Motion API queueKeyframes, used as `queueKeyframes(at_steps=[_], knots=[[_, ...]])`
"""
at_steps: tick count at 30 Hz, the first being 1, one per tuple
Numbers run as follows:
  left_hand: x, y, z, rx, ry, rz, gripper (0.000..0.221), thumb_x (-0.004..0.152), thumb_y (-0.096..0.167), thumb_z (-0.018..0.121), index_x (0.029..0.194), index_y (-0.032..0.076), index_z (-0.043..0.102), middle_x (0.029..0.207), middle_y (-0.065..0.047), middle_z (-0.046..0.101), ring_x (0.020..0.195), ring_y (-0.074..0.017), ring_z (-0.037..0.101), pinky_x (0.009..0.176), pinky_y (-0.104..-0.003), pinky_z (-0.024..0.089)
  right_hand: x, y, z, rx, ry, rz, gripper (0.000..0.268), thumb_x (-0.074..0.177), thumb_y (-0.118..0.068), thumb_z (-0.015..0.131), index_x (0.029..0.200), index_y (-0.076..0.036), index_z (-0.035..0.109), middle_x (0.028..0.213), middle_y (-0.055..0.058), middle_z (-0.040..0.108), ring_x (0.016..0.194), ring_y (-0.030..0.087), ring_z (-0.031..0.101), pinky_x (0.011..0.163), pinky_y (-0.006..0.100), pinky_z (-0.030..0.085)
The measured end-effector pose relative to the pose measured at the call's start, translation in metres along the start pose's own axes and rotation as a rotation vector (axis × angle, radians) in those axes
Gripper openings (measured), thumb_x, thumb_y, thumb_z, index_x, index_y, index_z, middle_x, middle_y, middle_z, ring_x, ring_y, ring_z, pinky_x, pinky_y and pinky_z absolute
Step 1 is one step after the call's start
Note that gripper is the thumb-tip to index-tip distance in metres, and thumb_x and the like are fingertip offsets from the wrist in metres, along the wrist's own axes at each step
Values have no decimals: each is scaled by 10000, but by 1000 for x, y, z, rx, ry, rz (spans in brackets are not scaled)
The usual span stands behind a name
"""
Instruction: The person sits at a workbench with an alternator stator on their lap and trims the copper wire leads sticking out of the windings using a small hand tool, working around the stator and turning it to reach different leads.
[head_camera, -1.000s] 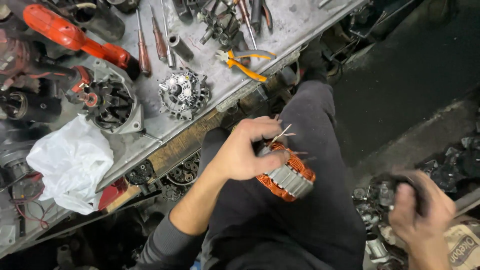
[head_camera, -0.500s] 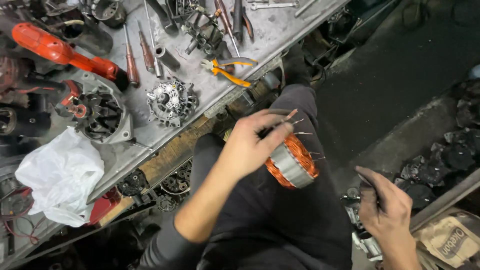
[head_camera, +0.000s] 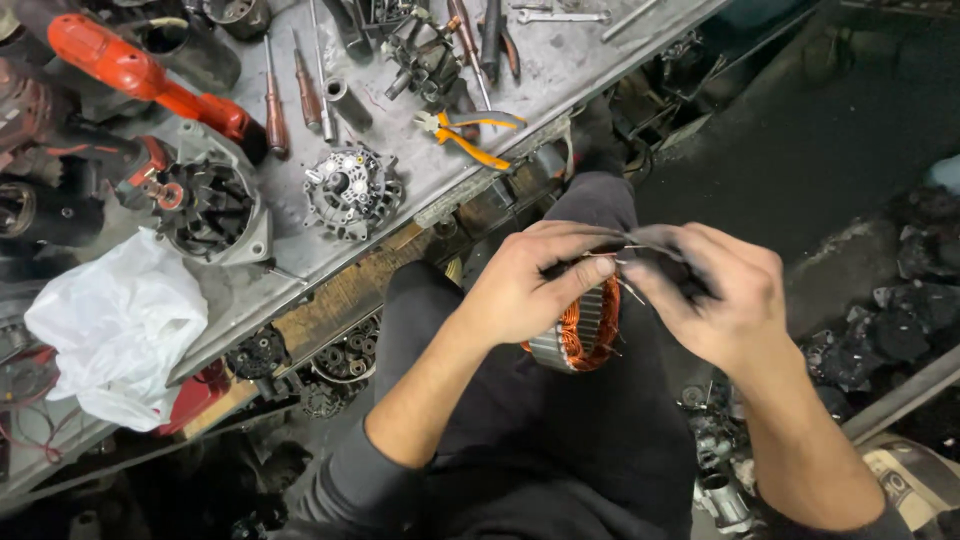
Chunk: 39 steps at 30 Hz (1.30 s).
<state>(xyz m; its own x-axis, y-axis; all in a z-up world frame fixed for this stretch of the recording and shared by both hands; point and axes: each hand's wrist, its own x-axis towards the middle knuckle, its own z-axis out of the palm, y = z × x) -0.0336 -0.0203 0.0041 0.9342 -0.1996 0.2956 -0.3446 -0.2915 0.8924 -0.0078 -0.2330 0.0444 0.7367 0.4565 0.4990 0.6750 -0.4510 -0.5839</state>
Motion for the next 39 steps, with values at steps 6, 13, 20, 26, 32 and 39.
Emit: queueKeyframes(at_steps=[6, 13, 20, 26, 32, 39], knots=[[-2, -2, -5, 20, -76, 83, 257, 1035, 243, 664, 1202, 64, 745, 1208, -113, 761, 1181, -285, 715, 1062, -383, 550, 11, 8, 10, 101, -57, 33, 139, 914, -46, 797, 1037, -11, 745, 826, 111, 699, 674, 200, 694, 624, 290, 510], [-7, 2, -1, 46, -16, 37, 244, 1012, 202, 689, 1173, 23, 733, 1197, -144, 753, 1178, -310, 714, 1038, -395, 558, 20, -5, -1, 73, -84, 238, 188, 950, -104, 722, 1084, 19, 678, 791, 126, 697, 664, 265, 675, 609, 330, 506], [-14, 3, 11, 6, 70, 80, 200, 991, 121, 677, 1140, -2, 726, 1180, -152, 757, 1221, -321, 713, 1082, -396, 557, -1, 29, -1, -642, -140, -103, 219, 989, -282, 680, 889, -100, 613, 744, 87, 635, 638, 276, 658, 558, 382, 511], [-11, 6, 10, 46, 57, 122, 175, 981, 102, 675, 1109, 0, 735, 1182, -163, 755, 1240, -335, 705, 1097, -408, 550, 7, 19, -4, -744, -90, -177, 415, 936, -397, 722, 675, -154, 511, 590, 52, 535, 512, 266, 595, 462, 395, 455], [-9, 10, 12, 74, 83, 47, 203, 936, 83, 674, 1106, -6, 743, 1168, -191, 748, 1168, -336, 715, 1032, -394, 562, 0, 25, -9, -750, -62, -181, 449, 941, -397, 743, 651, -159, 495, 561, 43, 516, 482, 257, 582, 445, 384, 454], [-14, 13, 21, 88, 119, 55, 188, 933, 77, 684, 1083, -20, 741, 1137, -184, 757, 1172, -346, 718, 1052, -406, 555, 1, 18, -14, -781, -87, -137, 449, 855, -427, 749, 592, -170, 492, 528, 36, 526, 464, 246, 588, 420, 381, 452]])
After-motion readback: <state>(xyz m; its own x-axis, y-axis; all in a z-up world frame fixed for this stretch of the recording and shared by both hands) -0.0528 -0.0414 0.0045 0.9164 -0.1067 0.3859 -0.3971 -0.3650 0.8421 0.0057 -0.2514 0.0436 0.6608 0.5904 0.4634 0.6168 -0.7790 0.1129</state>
